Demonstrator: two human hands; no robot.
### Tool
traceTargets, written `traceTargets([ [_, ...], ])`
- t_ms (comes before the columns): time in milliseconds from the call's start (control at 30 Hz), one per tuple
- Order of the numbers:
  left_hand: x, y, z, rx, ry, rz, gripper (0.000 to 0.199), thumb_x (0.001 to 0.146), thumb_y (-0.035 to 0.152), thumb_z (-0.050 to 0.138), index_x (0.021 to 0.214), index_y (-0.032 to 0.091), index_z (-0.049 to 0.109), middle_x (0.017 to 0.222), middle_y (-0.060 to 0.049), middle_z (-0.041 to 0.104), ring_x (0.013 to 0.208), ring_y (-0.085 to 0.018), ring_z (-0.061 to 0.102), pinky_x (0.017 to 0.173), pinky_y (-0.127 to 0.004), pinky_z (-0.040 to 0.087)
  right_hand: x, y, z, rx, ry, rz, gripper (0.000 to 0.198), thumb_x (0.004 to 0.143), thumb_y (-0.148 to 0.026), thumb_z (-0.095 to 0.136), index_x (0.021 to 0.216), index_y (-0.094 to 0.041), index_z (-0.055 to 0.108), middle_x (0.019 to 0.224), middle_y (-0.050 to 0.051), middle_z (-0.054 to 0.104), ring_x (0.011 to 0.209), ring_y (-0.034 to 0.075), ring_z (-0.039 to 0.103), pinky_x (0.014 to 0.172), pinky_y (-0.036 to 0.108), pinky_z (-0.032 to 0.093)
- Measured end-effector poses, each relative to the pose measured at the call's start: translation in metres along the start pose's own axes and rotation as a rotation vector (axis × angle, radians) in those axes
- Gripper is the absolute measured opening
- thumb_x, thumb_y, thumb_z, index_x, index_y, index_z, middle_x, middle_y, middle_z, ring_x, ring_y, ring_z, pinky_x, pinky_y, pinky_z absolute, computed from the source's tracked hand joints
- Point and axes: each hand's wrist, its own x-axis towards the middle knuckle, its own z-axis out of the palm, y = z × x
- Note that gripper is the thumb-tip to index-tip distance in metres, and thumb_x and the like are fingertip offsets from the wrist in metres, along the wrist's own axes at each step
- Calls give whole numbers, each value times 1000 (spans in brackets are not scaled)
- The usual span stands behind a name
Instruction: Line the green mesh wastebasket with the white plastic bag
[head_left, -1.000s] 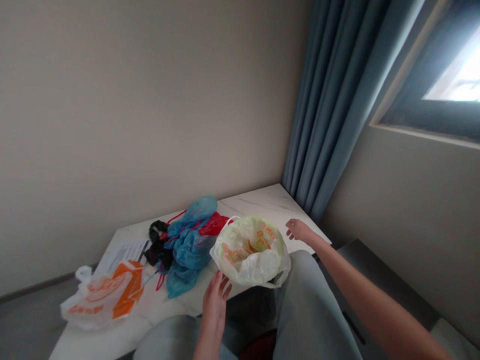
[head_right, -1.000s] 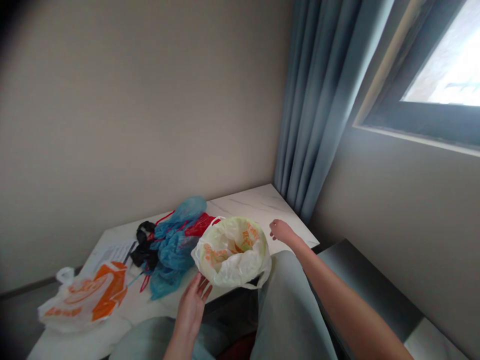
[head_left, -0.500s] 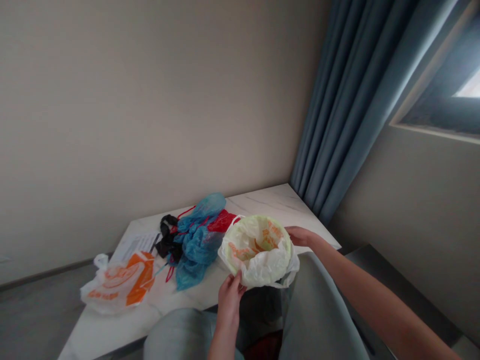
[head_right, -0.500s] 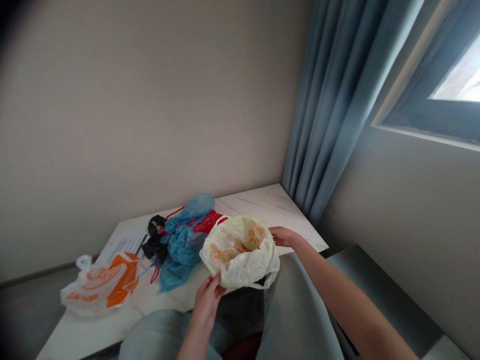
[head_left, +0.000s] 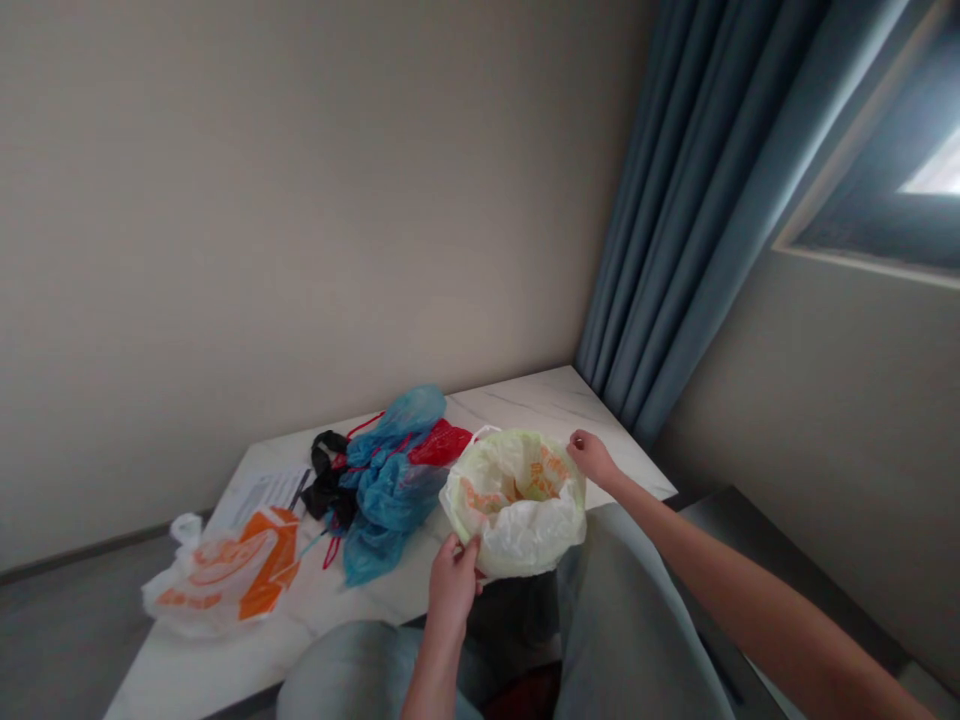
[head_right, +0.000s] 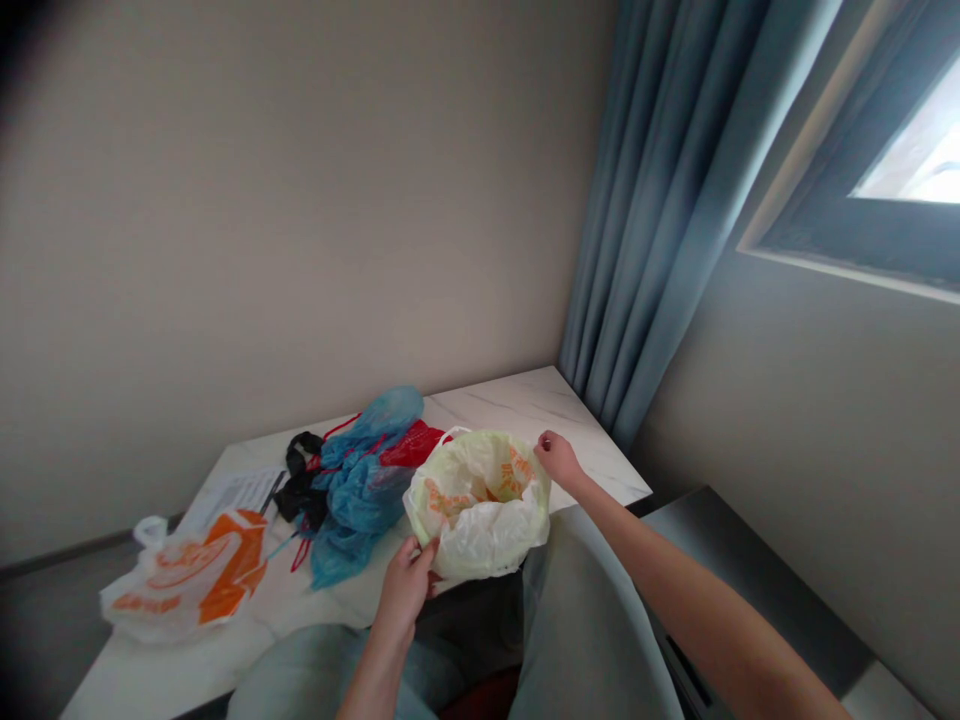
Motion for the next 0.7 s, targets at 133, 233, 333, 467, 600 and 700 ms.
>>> traceTargets([
  [133, 1, -2, 1, 104, -4, 55, 37, 78, 58, 59, 81, 22, 54, 45, 2, 54, 38, -18, 54, 37, -24, 34, -16, -13, 3, -458, 127, -278, 12, 81, -15, 56, 92, -18, 59, 76, 4, 64, 66, 15, 51, 62, 26, 31],
  [233, 1, 3, -1, 147, 4, 81, 30, 81, 51, 61, 81, 22, 56, 43, 2, 54, 35, -18, 51, 40, -25, 33, -30, -21, 6, -625, -8, -326, 24, 86, -16, 53, 109, -18, 58, 75, 4, 66, 65, 17, 54, 61, 27, 30],
  [333, 8, 12, -7, 146, 64, 117, 22, 78, 42, 67, 80, 20, 61, 51, -2, 60, 44, -20, 56, 46, -26, 35, -41, -26, 8, -681, -88, -328, 28, 85, -15, 55, 113, -19, 57, 75, 4, 69, 66, 17, 57, 60, 26, 30],
  [467, 27, 21, -17, 37, 169, 127, 22, 75, 36, 71, 87, 18, 68, 76, -10, 70, 69, -25, 65, 57, -28, 43, -52, -31, 4, -620, -164, -235, 25, 85, -19, 59, 110, -18, 58, 74, 5, 71, 58, 15, 58, 58, 25, 33],
  [600, 34, 19, -25, -145, 171, -25, 23, 84, 38, 62, 89, 17, 69, 87, -10, 71, 72, -21, 65, 60, -28, 47, -48, -32, -12, -598, -212, -150, 18, 94, -27, 47, 99, -17, 60, 58, 3, 65, 49, 14, 54, 58, 26, 37],
  [700, 26, 10, -27, -331, 83, -228, 20, 84, 32, 61, 92, 15, 67, 80, -8, 69, 63, -17, 63, 59, -29, 49, -29, -29, -22, -499, -83, -94, 20, 94, -31, 49, 88, -16, 61, 65, 7, 66, 61, 16, 58, 65, 27, 40],
])
